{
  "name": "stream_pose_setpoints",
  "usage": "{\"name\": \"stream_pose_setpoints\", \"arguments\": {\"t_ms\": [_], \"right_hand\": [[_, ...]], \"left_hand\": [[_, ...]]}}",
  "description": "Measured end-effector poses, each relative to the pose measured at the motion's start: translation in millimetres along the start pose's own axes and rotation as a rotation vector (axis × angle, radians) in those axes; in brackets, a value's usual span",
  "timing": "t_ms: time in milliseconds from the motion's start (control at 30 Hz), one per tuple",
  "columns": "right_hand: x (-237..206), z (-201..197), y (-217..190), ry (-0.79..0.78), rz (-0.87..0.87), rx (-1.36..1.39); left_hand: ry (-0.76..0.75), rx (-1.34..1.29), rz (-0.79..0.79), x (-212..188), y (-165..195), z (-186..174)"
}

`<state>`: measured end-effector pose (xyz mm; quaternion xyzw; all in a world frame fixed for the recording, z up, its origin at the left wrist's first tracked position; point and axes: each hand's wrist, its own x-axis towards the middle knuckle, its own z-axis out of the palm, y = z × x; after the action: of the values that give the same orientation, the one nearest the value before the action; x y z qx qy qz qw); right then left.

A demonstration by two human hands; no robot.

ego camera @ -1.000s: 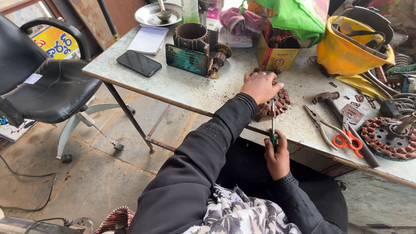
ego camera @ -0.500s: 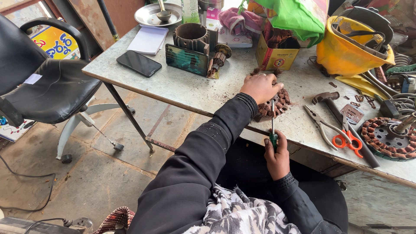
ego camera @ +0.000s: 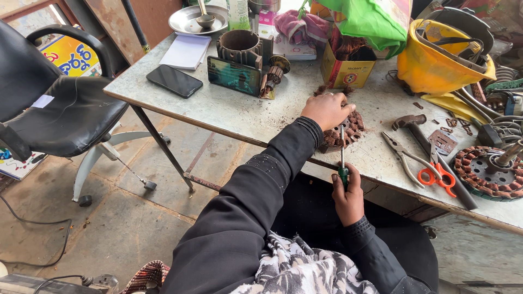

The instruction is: The person uses a screwdriver and scissors to remove copper wire from a circular stator component on a workbench. They repeatedly pry and cut the wire, occasionally pausing to adjust the component or retrieve more wire from their lap.

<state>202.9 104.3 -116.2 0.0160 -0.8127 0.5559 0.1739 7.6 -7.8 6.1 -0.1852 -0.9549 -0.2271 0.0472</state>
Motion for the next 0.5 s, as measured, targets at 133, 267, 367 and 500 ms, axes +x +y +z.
{"name": "stream_pose_setpoints", "arguments": {"t_ms": [133, 267, 367, 500], "right_hand": [[-0.1, 1.0, 0.8, 0.001, 0.005, -0.012], [-0.1, 1.5, 1.0, 0.004, -0.003, -0.025], [-0.4, 1.2, 0.9, 0.005, 0.001, -0.034], [-0.7, 0.8, 0.9, 0.005, -0.007, -0.030]], "left_hand": [[0.016, 0.003, 0.004, -0.6, -1.6, 1.4], [0.016, 0.009, 0.001, -1.3, -3.0, 1.7], [0.026, 0.003, 0.003, -1.8, -3.0, 1.9], [0.038, -0.006, 0.006, -1.8, -2.5, 2.2]]}}
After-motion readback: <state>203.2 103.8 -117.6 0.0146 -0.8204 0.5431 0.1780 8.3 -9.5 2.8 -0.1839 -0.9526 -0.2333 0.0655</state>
